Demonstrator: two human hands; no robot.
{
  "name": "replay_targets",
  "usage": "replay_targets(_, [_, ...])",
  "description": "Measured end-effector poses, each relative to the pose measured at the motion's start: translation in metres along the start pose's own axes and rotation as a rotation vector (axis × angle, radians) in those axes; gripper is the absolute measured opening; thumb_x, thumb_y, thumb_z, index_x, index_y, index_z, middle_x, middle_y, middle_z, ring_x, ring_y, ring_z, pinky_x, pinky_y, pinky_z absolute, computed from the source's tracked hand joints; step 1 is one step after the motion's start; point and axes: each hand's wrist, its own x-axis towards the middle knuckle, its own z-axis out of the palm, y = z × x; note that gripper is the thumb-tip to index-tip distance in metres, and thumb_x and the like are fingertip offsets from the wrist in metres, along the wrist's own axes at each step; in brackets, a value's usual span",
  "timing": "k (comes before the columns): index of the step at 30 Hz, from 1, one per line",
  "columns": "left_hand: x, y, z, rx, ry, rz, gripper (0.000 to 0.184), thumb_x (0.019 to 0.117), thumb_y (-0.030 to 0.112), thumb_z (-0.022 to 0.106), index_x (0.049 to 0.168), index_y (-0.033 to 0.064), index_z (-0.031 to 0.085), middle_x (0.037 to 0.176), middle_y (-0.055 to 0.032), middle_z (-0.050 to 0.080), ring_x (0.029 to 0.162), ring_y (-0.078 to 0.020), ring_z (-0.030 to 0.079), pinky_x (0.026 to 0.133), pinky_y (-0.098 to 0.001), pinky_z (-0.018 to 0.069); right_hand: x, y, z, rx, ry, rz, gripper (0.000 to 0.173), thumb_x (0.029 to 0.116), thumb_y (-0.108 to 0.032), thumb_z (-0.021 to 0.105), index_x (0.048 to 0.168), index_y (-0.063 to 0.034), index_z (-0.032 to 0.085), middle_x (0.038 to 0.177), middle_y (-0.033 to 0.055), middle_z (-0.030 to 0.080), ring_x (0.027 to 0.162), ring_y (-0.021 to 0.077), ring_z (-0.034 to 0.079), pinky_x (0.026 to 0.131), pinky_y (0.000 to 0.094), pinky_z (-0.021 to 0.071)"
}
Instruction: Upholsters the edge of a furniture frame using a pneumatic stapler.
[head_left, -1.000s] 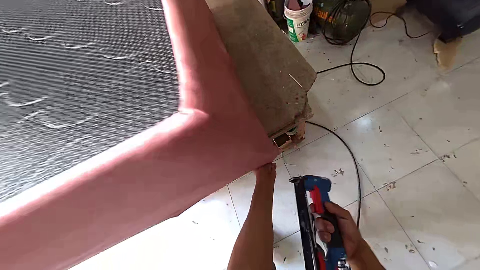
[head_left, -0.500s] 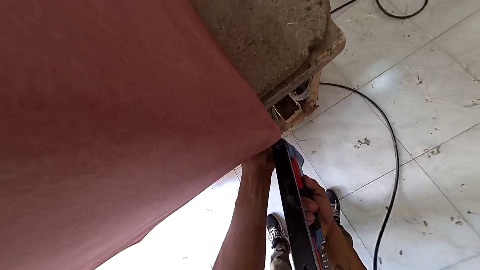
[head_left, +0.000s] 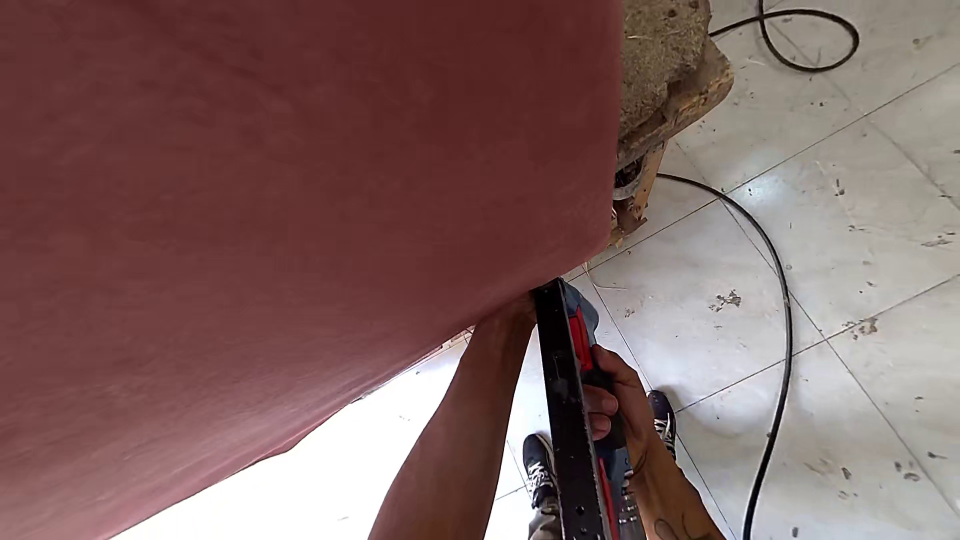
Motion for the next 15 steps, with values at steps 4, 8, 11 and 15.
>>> replay_targets(4, [-0.018, 0.030, 0.022, 0.127, 0.158, 0.003, 0.017, 0.0963, 0.007, 0.056, 0.092, 0.0117, 0.072, 0.088, -0.0055, 0.075, 0.084, -0.0127, 0.073, 0.079, -0.0291, 0.0611, 0.003, 0.010, -0.005, 0.007, 0.043, 0.037, 0.028, 0.1028, -0.024, 0.054, 0.113, 0.0002, 0.066, 0.088, 0.0085, 0.071, 0.062, 0.0140, 0.070, 0.061, 0.0235, 0.0609])
replay_targets(8, [-0.082, 0.046, 0.031, 0.020, 0.304, 0.246, 0.018, 0.0928, -0.002, 0.061, 0.107, 0.0063, 0.068, 0.107, -0.0102, 0.073, 0.105, -0.0202, 0.070, 0.097, -0.0394, 0.0571, 0.008, 0.022, -0.014, -0.014, 0.076, 0.039, 0.028, 0.1020, -0.025, 0.056, 0.110, 0.0004, 0.067, 0.092, 0.0101, 0.072, 0.062, 0.0148, 0.069, 0.060, 0.0247, 0.0607])
replay_targets(11, [-0.109, 0.055, 0.029, -0.393, 0.389, 0.359, 0.027, 0.0723, -0.010, 0.074, 0.098, -0.0017, 0.071, 0.099, -0.0185, 0.074, 0.097, -0.0289, 0.074, 0.099, -0.0450, 0.0579, 0.002, 0.023, -0.022, -0.056, 0.052, 0.015, 0.033, 0.1028, -0.027, 0.056, 0.116, 0.0000, 0.068, 0.095, 0.0119, 0.073, 0.064, 0.0152, 0.070, 0.062, 0.0259, 0.0605])
replay_targets(15, [-0.098, 0.051, 0.019, -0.499, 0.392, 0.468, 0.012, 0.0901, 0.011, 0.068, 0.098, 0.0026, 0.070, 0.096, -0.0140, 0.073, 0.094, -0.0262, 0.072, 0.095, -0.0434, 0.0585, -0.014, 0.021, -0.031, -0.004, -0.025, -0.003, 0.032, 0.1044, -0.026, 0.053, 0.117, -0.0004, 0.068, 0.084, 0.0066, 0.073, 0.070, 0.0158, 0.074, 0.069, 0.0267, 0.0625])
